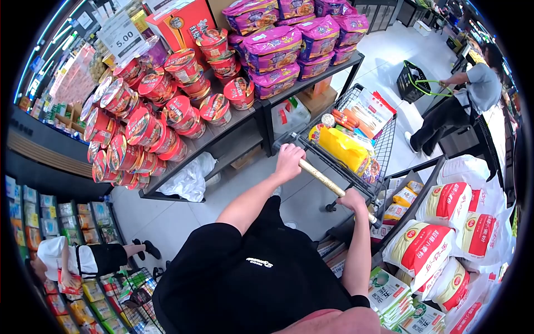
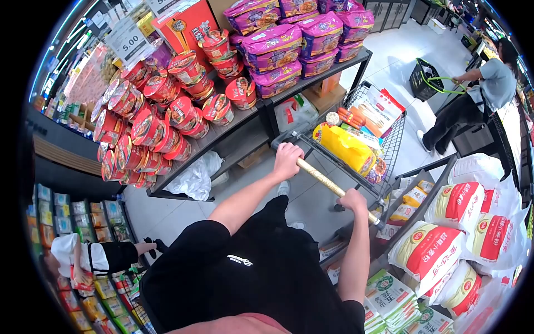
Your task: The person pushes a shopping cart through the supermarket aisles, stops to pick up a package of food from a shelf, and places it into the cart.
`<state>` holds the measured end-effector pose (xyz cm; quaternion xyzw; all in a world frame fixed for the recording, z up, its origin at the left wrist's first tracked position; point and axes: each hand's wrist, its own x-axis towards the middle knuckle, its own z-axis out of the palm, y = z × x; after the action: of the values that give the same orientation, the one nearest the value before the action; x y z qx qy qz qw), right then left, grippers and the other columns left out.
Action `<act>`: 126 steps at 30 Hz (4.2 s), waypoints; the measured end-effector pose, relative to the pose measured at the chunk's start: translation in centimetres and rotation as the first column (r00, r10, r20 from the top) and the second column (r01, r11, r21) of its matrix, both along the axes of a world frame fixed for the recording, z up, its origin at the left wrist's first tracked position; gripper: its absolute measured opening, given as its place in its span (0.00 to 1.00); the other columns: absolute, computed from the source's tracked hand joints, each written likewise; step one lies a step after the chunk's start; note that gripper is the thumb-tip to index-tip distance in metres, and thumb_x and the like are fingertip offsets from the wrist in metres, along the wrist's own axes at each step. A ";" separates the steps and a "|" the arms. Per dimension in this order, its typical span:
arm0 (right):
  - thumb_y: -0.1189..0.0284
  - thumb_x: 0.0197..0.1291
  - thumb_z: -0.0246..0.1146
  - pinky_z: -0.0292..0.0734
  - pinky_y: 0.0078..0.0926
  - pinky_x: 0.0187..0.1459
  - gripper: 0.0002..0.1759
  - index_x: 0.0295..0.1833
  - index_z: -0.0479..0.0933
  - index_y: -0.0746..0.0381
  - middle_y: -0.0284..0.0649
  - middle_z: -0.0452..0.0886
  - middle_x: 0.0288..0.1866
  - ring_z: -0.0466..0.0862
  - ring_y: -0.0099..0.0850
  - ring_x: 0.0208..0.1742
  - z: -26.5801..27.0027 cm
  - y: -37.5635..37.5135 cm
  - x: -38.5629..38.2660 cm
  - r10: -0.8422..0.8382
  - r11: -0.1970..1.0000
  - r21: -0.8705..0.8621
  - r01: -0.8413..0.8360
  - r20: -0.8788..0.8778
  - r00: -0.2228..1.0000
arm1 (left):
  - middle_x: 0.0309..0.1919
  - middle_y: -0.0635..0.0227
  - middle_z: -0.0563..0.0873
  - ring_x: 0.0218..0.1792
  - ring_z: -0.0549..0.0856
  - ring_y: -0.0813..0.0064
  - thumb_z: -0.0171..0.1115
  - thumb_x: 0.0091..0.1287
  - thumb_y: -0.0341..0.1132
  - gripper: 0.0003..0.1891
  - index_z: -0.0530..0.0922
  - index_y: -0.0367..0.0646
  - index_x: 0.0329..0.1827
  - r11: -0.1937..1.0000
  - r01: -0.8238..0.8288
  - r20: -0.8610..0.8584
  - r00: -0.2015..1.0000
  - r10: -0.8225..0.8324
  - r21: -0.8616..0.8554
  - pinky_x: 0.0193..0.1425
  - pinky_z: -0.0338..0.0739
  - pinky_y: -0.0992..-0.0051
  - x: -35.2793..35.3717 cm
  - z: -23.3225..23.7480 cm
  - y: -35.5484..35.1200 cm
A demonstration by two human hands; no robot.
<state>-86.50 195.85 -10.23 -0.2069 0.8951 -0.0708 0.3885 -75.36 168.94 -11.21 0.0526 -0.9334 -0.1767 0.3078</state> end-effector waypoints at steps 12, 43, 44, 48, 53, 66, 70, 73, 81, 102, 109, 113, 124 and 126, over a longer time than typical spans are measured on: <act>0.57 0.47 0.68 0.81 0.40 0.53 0.25 0.45 0.86 0.65 0.52 0.88 0.44 0.87 0.47 0.49 0.7 -1.2 2.9 0.009 1.000 -0.023 -0.011 -0.073 0.997 | 0.27 0.70 0.77 0.38 0.77 0.64 0.65 0.44 0.25 0.10 0.73 0.49 0.26 0.998 -0.044 -0.018 0.999 0.043 -0.036 0.52 0.68 0.63 2.5 -0.3 -1.1; 0.56 0.46 0.69 0.82 0.42 0.50 0.19 0.44 0.87 0.53 0.44 0.88 0.40 0.88 0.45 0.46 0.3 -2.0 7.5 -0.084 0.996 -0.041 0.077 -0.228 0.970 | 0.28 0.75 0.76 0.38 0.77 0.68 0.64 0.45 0.27 0.09 0.76 0.52 0.28 0.998 0.059 0.003 0.998 -0.059 -0.003 0.51 0.65 0.63 5.9 -0.5 -3.0; 0.56 0.46 0.69 0.82 0.42 0.50 0.19 0.44 0.87 0.53 0.44 0.88 0.40 0.88 0.45 0.46 0.3 -2.3 7.5 -0.096 0.995 -0.033 0.091 -0.232 0.968 | 0.28 0.75 0.76 0.38 0.77 0.68 0.64 0.45 0.28 0.09 0.76 0.52 0.27 0.998 0.059 -0.009 0.998 -0.059 -0.004 0.51 0.65 0.64 5.8 -0.5 -3.3; 0.58 0.46 0.67 0.82 0.43 0.49 0.17 0.42 0.86 0.53 0.44 0.88 0.39 0.87 0.45 0.45 0.6 -4.0 8.0 -0.142 0.990 -0.060 0.131 -0.251 0.957 | 0.27 0.74 0.77 0.38 0.78 0.68 0.64 0.44 0.29 0.08 0.76 0.51 0.27 0.995 0.088 -0.020 0.996 -0.087 0.050 0.51 0.63 0.63 5.3 -0.3 -5.0; 0.56 0.47 0.68 0.82 0.43 0.49 0.18 0.41 0.86 0.55 0.45 0.88 0.38 0.87 0.45 0.44 1.2 -6.4 8.9 -0.179 0.984 -0.064 0.168 -0.252 0.951 | 0.28 0.74 0.76 0.38 0.77 0.68 0.63 0.45 0.29 0.07 0.76 0.52 0.27 0.994 0.102 -0.016 0.995 -0.101 0.030 0.52 0.65 0.64 4.9 0.0 -7.8; 0.66 0.47 0.65 0.82 0.46 0.44 0.11 0.37 0.85 0.57 0.46 0.87 0.33 0.88 0.47 0.40 2.0 -13.6 13.3 -0.294 0.951 -0.187 0.247 -0.299 0.908 | 0.27 0.73 0.76 0.38 0.77 0.65 0.62 0.44 0.27 0.08 0.75 0.51 0.26 0.989 0.145 0.007 0.989 -0.145 -0.029 0.53 0.63 0.62 6.0 0.6 -15.2; 0.70 0.48 0.64 0.83 0.44 0.40 0.09 0.36 0.84 0.59 0.45 0.87 0.30 0.88 0.46 0.36 3.2 -15.2 14.7 -0.295 0.941 -0.256 0.220 -0.310 0.904 | 0.27 0.73 0.75 0.38 0.76 0.65 0.61 0.44 0.27 0.08 0.74 0.51 0.27 0.986 0.154 0.019 0.988 -0.153 -0.061 0.52 0.63 0.63 6.7 0.4 -17.2; 0.70 0.49 0.63 0.83 0.44 0.39 0.08 0.36 0.83 0.58 0.46 0.86 0.30 0.88 0.46 0.36 3.4 -16.2 15.7 -0.295 0.941 -0.252 0.228 -0.276 0.915 | 0.26 0.72 0.75 0.37 0.76 0.65 0.60 0.44 0.26 0.08 0.74 0.51 0.26 0.987 0.140 0.016 0.990 -0.139 -0.084 0.51 0.63 0.64 7.7 0.8 -18.2; 0.62 0.51 0.68 0.81 0.50 0.40 0.12 0.37 0.81 0.57 0.46 0.86 0.31 0.87 0.49 0.36 3.4 -16.1 19.7 -0.310 0.915 -0.335 0.224 -0.229 0.923 | 0.26 0.71 0.76 0.37 0.77 0.65 0.61 0.46 0.26 0.07 0.73 0.51 0.24 0.989 0.104 0.021 0.995 -0.102 -0.102 0.51 0.63 0.62 11.7 0.3 -19.2; 0.56 0.71 0.50 0.79 0.48 0.39 0.28 0.26 0.85 0.61 0.49 0.83 0.23 0.85 0.49 0.28 1.2 -4.9 21.1 -0.397 0.914 -0.160 0.373 -0.540 0.742 | 0.27 0.64 0.86 0.35 0.86 0.59 0.71 0.52 0.38 0.08 0.82 0.49 0.31 0.904 0.424 0.765 0.598 -0.239 -0.049 0.41 0.77 0.59 11.6 5.6 -17.3; 0.59 0.70 0.51 0.78 0.45 0.34 0.28 0.22 0.83 0.62 0.49 0.82 0.21 0.83 0.50 0.23 0.3 -3.0 22.4 -0.368 0.928 -0.210 0.309 -0.645 0.669 | 0.34 0.59 0.89 0.40 0.88 0.55 0.68 0.57 0.46 0.12 0.86 0.50 0.36 0.862 0.506 0.890 0.401 -0.216 -0.019 0.46 0.83 0.58 11.9 7.3 -14.8; 0.60 0.70 0.52 0.78 0.45 0.34 0.27 0.22 0.83 0.62 0.48 0.81 0.19 0.83 0.47 0.22 -0.3 -2.6 24.6 -0.376 0.926 -0.235 0.297 -0.659 0.652 | 0.31 0.60 0.89 0.38 0.89 0.57 0.66 0.54 0.42 0.09 0.86 0.51 0.34 0.887 0.459 0.870 0.457 -0.186 -0.052 0.44 0.83 0.58 14.6 7.1 -14.2; 0.61 0.70 0.52 0.78 0.42 0.36 0.26 0.21 0.82 0.62 0.46 0.82 0.19 0.83 0.46 0.22 -0.6 -2.9 33.9 -0.421 0.907 -0.273 0.322 -0.645 0.638 | 0.27 0.60 0.87 0.34 0.88 0.57 0.67 0.51 0.41 0.08 0.84 0.50 0.30 0.885 0.454 0.805 0.561 -0.192 -0.105 0.39 0.82 0.57 23.3 4.9 -15.1; 0.61 0.70 0.53 0.77 0.42 0.36 0.26 0.21 0.82 0.61 0.46 0.82 0.19 0.82 0.46 0.22 -0.5 -3.1 36.0 -0.450 0.892 -0.295 0.342 -0.637 0.626 | 0.26 0.61 0.87 0.33 0.88 0.57 0.67 0.50 0.40 0.07 0.83 0.49 0.28 0.883 0.458 0.794 0.572 -0.206 -0.101 0.38 0.81 0.57 24.9 4.8 -15.2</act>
<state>-50.49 192.75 -10.76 -0.0434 0.9894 -0.1376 -0.0146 -50.43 153.72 -6.37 -0.1029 -0.9819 -0.0513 -0.1505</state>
